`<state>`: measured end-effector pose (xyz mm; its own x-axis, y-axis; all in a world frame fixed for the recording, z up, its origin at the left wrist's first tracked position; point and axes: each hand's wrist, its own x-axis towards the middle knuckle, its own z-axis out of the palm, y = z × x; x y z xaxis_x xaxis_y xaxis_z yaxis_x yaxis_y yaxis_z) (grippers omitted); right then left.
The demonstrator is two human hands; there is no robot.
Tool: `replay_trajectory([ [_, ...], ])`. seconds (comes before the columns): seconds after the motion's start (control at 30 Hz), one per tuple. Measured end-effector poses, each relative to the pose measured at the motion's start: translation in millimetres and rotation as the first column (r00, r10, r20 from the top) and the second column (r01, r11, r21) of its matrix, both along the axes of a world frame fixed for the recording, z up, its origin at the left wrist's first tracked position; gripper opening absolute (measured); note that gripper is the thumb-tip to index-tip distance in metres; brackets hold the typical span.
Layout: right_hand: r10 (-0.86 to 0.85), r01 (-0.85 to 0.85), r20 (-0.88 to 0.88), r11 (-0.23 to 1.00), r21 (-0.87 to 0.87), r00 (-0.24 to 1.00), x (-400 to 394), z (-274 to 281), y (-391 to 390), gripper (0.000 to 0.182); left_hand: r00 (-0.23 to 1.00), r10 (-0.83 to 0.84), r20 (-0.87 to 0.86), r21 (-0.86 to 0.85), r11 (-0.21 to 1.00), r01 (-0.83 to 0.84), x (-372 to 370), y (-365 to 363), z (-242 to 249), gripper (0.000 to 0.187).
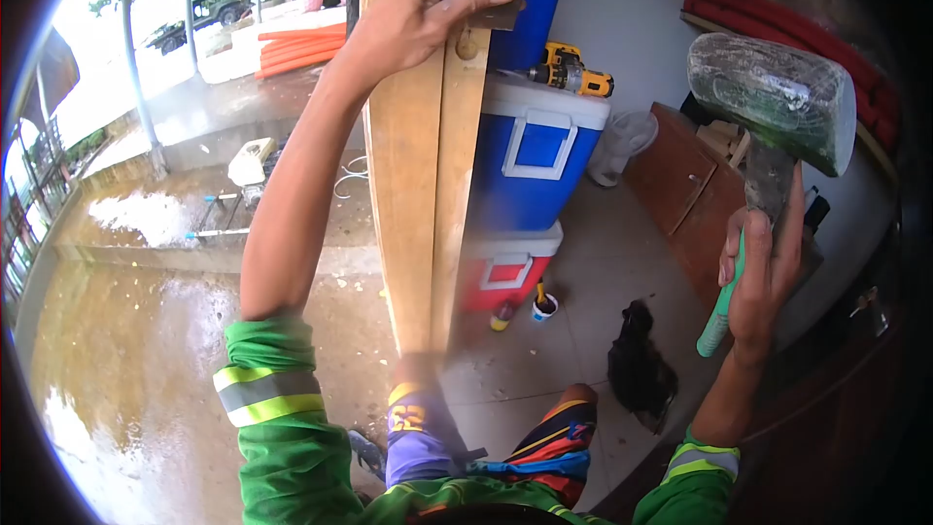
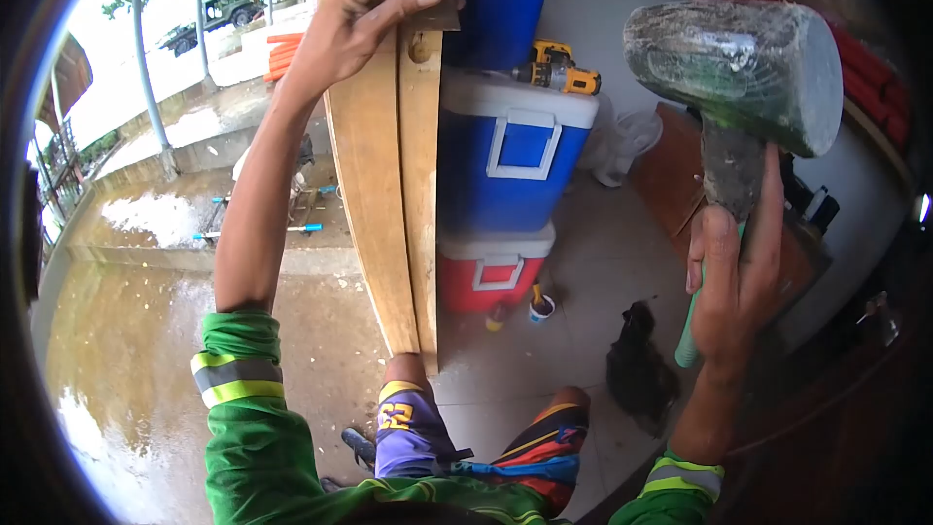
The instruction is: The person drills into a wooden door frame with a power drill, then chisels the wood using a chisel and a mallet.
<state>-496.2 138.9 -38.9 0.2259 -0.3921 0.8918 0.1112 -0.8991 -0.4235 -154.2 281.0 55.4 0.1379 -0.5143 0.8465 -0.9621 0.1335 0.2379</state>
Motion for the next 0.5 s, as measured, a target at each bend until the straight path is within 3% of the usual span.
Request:
replay_trajectory([
  [0.03, -0.003, 0.003, -0.013, 1.0, -0.001, 1.0, -1, -4, -4, 0.056, 0.997, -0.076, 0.022, -0.051, 0.996, 0.078, 9, 0, -11, 0.024],
  [0.1, -0.072, 0.052, -0.118, 0.985, -0.163, 0.99, -8, -13, -19, 0.056, 0.979, -0.198, 0.042, -0.081, 0.976, 0.201, 12, 1, -20, 0.023],
  [0.17, -0.08, 0.038, -0.173, 0.971, -0.235, 0.982, -7, -22, -24, 0.055, 0.958, -0.286, 0.018, -0.045, 0.957, 0.287, 5, 7, -32, 0.023],
  [0.3, -0.01, -0.018, -0.198, 0.99, -0.137, 0.98, 8, -30, -2, 0.051, 0.976, -0.142, 0.164, -0.005, 0.989, 0.145, 11, 8, -40, 0.023],
  [0.4, 0.11, -0.121, -0.125, 0.99, -0.078, 0.986, 22, -40, 6, 0.05, 0.979, -0.138, 0.149, 0.01, 0.99, 0.138, 14, 6, -47, 0.023],
  [0.5, 0.108, -0.123, -0.111, 0.983, -0.139, 0.988, 27, -44, 10, 0.051, 0.98, -0.144, 0.14, 0.025, 0.99, 0.142, 18, 5, -54, 0.024],
])
